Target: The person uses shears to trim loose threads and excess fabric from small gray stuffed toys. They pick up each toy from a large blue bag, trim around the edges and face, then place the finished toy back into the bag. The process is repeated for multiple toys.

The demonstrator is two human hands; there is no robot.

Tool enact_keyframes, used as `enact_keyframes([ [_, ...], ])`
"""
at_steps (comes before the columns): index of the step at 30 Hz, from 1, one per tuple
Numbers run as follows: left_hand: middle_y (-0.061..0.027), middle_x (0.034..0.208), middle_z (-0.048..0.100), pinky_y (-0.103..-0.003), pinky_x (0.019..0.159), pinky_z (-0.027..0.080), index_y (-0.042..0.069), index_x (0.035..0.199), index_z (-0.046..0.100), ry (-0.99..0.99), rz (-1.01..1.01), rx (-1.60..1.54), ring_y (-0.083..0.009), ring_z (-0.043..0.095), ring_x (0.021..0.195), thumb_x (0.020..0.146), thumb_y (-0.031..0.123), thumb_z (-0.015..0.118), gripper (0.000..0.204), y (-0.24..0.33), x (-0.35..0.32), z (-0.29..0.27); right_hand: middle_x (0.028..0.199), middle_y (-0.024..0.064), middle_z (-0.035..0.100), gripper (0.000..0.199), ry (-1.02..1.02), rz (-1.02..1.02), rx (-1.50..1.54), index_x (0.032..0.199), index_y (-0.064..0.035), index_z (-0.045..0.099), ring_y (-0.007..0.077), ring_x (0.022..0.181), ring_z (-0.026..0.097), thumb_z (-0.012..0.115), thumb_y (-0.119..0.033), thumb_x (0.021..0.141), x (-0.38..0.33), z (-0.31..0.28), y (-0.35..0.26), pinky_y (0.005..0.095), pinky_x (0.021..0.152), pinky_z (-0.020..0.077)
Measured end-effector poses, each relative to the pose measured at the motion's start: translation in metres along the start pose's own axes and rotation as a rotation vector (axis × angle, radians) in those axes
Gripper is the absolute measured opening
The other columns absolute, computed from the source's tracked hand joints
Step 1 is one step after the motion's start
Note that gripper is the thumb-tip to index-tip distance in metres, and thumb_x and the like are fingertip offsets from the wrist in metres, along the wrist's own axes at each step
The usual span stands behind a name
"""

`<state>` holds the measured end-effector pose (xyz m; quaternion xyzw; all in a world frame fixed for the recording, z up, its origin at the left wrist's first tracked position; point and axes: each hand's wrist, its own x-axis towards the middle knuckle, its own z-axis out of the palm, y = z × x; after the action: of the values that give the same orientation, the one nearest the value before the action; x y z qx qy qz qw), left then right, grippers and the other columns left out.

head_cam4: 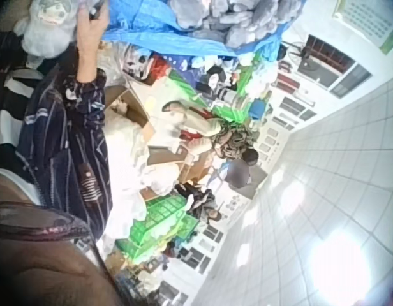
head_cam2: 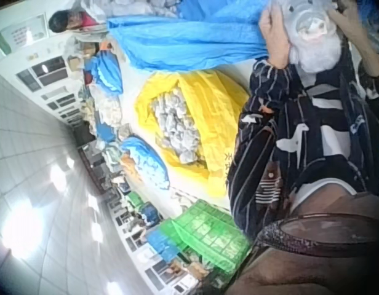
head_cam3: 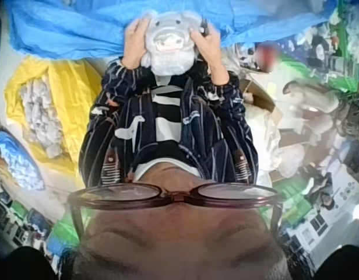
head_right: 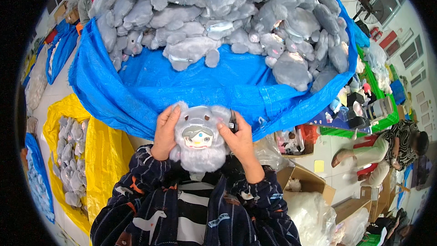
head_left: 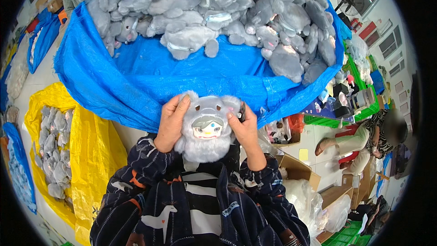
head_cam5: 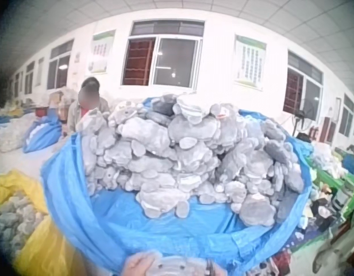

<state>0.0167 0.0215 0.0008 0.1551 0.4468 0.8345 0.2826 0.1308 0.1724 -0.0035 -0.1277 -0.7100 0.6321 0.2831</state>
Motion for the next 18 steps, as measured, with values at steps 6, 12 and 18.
enact_keyframes([
  [6,-0.0055,0.080,0.062,-0.022,0.064,0.044,-0.002,0.100,0.060,-0.072,0.306,0.629,-0.0079,0.054,0.072,0.091,0.020,0.055,0.025,0.016,0.011,0.004,0.082,0.0017,0.058,0.024,0.122,-0.022,-0.117,0.094,0.0032,0.058,0.0062,0.074,0.049,0.066,-0.016,0.083,0.006,-0.002,-0.027,0.0221,0.064,0.0407],
  [12,-0.0208,0.115,0.054,-0.041,0.087,0.042,0.003,0.113,0.054,-0.246,0.920,1.220,-0.0339,0.054,0.101,0.078,0.012,0.064,0.038,0.042,-0.007,0.032,0.071,-0.0042,0.049,0.023,0.420,-0.025,-0.023,0.083,-0.0001,0.055,0.0046,0.064,0.040,0.064,-0.021,0.085,0.009,0.005,0.010,0.0221,0.056,0.0355],
  [18,-0.0193,0.136,0.036,-0.052,0.090,0.035,0.016,0.120,0.049,-0.301,0.798,1.533,-0.0381,0.038,0.120,0.068,0.022,0.071,0.057,-0.026,-0.006,0.003,0.071,-0.0003,0.053,0.024,0.312,0.068,-0.160,0.089,0.0015,0.057,0.0075,0.067,0.045,0.065,-0.021,0.084,0.008,-0.001,0.014,0.0244,0.058,0.0387],
])
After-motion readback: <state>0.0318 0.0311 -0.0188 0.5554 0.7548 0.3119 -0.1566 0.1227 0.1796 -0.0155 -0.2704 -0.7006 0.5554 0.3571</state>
